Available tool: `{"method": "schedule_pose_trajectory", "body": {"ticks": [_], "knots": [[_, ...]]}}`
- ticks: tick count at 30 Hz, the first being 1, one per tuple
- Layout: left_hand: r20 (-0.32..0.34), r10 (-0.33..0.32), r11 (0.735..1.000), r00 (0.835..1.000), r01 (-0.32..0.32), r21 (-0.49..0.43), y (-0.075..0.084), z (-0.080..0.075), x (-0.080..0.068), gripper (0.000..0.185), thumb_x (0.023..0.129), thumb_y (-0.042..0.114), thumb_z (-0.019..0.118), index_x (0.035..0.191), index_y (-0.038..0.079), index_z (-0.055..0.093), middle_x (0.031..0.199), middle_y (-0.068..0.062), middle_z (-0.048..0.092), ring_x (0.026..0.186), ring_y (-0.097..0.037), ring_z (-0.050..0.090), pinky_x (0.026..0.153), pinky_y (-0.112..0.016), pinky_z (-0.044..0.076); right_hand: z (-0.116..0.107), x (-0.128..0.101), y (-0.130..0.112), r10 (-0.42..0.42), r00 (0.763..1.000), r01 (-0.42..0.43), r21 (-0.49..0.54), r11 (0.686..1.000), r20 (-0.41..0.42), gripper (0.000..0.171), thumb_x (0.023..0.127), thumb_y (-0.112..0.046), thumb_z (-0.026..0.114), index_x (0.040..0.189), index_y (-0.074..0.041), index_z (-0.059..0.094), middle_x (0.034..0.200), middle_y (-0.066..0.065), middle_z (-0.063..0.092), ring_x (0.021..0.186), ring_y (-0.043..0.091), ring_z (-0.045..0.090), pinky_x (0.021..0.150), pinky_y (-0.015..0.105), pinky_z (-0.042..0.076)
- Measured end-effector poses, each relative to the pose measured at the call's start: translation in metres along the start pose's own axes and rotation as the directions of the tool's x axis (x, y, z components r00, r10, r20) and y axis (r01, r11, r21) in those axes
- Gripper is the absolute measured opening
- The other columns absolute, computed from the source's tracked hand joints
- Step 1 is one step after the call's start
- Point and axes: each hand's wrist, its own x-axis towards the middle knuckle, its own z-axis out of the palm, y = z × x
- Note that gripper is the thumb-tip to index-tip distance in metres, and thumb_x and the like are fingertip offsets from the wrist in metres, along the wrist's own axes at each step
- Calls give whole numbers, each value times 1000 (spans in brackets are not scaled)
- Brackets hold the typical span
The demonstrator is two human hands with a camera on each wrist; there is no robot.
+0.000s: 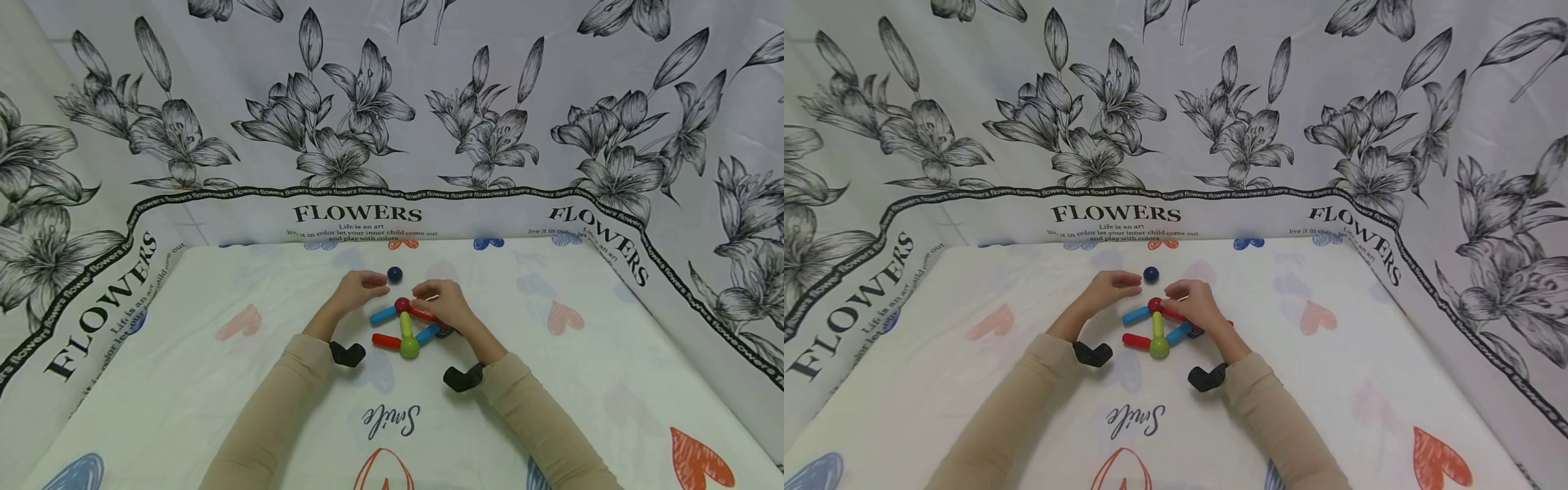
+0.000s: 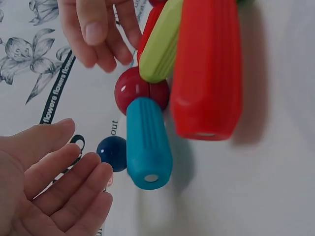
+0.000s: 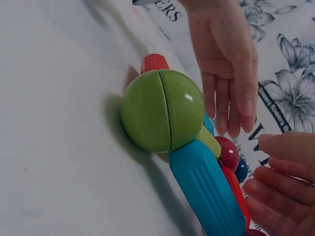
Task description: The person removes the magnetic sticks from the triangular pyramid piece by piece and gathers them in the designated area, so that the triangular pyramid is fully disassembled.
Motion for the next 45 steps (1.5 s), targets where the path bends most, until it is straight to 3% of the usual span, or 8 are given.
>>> {"method": "schedule_pose_trajectory", "body": {"ticks": [7, 13, 24, 35, 45], "knots": [[27, -20, 1000, 999, 21, -15, -2, 8, -13, 40, 92, 27, 64, 127, 9, 62, 126, -10, 67, 118, -25, 63, 103, -39, 52, -1, 5, 3, -22, 998, 23, -17, 1000, 52, 33, 87, -18, 71, 114, 0, 68, 110, 17, 72, 103, 28, 66, 89, 34, 59], [38, -25, 999, 999, 26, -27, -2, 13, -21, 41, 89, 28, 68, 126, 10, 63, 126, -9, 68, 118, -26, 63, 102, -41, 52, 1, 12, 6, 21, 993, -17, -38, 999, 118, 38, 87, -24, 72, 118, -3, 67, 115, 14, 71, 106, 26, 66, 91, 33, 58], [36, -52, 998, 998, 53, -24, -7, 23, -24, 39, 85, 25, 73, 120, 11, 67, 118, -8, 71, 107, -21, 66, 94, -34, 55, 4, 24, 10, 94, 977, -93, -18, 996, 192, 40, 87, -28, 71, 120, -7, 67, 123, 12, 69, 116, 24, 59, 104, 39, 50], [34, -37, 999, 999, 37, 10, -8, 29, -23, 34, 82, 18, 76, 114, 10, 71, 110, -7, 73, 95, -16, 65, 79, -23, 56, 5, 30, 5, 115, 962, -103, -63, 993, 246, 38, 84, -29, 74, 116, -8, 70, 119, 11, 70, 110, 21, 54, 101, 36, 48], [45, -11, 999, 999, 9, 36, -3, 31, -26, 31, 82, 14, 75, 112, 7, 72, 110, -9, 74, 97, -17, 67, 89, -29, 56, -1, 24, 4, 150, 947, -140, -54, 989, 286, 35, 85, -28, 73, 114, -9, 71, 117, 11, 71, 105, 19, 55, 101, 35, 47]]}}
